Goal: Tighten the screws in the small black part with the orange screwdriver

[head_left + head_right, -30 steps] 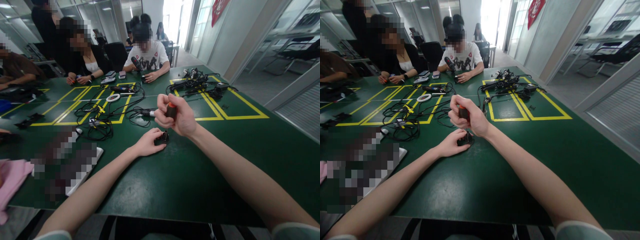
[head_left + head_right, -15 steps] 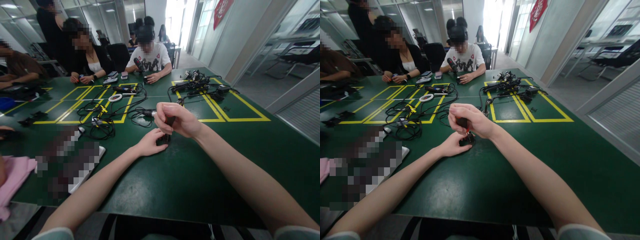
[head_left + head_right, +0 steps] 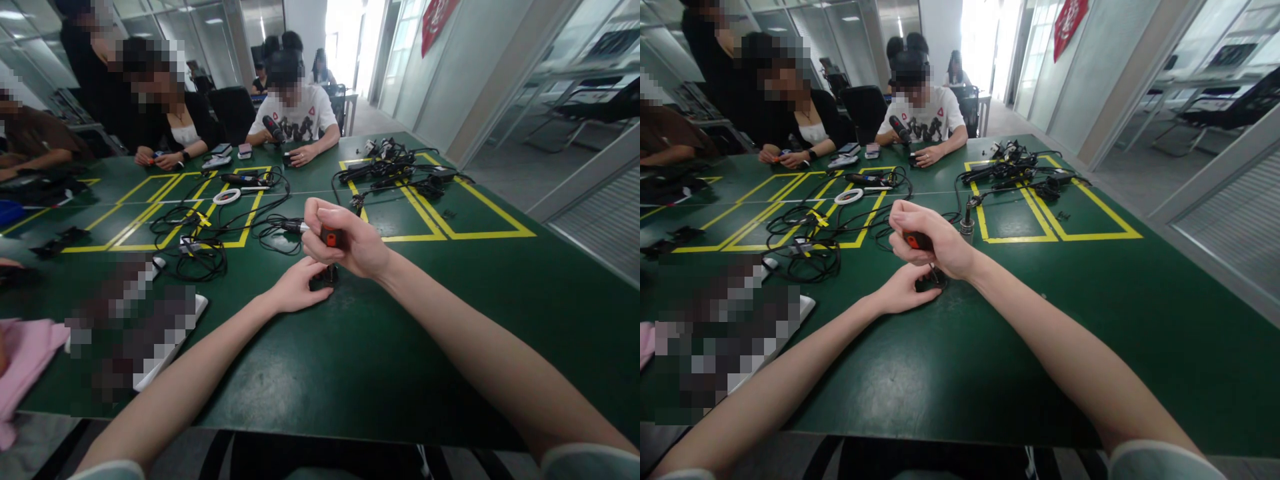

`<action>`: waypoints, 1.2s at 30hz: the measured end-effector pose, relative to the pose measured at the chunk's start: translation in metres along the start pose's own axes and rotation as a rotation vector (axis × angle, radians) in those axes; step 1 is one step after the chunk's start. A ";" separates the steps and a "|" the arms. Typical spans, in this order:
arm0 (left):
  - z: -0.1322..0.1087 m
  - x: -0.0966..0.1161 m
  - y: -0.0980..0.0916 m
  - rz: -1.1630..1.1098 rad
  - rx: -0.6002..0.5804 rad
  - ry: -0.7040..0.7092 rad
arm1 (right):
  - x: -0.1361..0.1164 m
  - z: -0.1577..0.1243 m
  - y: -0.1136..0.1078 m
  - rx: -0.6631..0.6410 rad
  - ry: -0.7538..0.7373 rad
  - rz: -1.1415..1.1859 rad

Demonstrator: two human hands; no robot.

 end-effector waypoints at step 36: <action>0.000 0.000 0.000 0.008 -0.020 -0.002 | -0.004 0.002 -0.015 0.030 0.105 0.002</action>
Point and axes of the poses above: each hand's wrist, its own z-axis towards the middle knuckle, its own y-axis out of the palm, x = y × z, the point moved 6 cm from there along z, towards the middle knuckle, and after that the axes turned 8 degrees about -z, right-handed, at the moved point
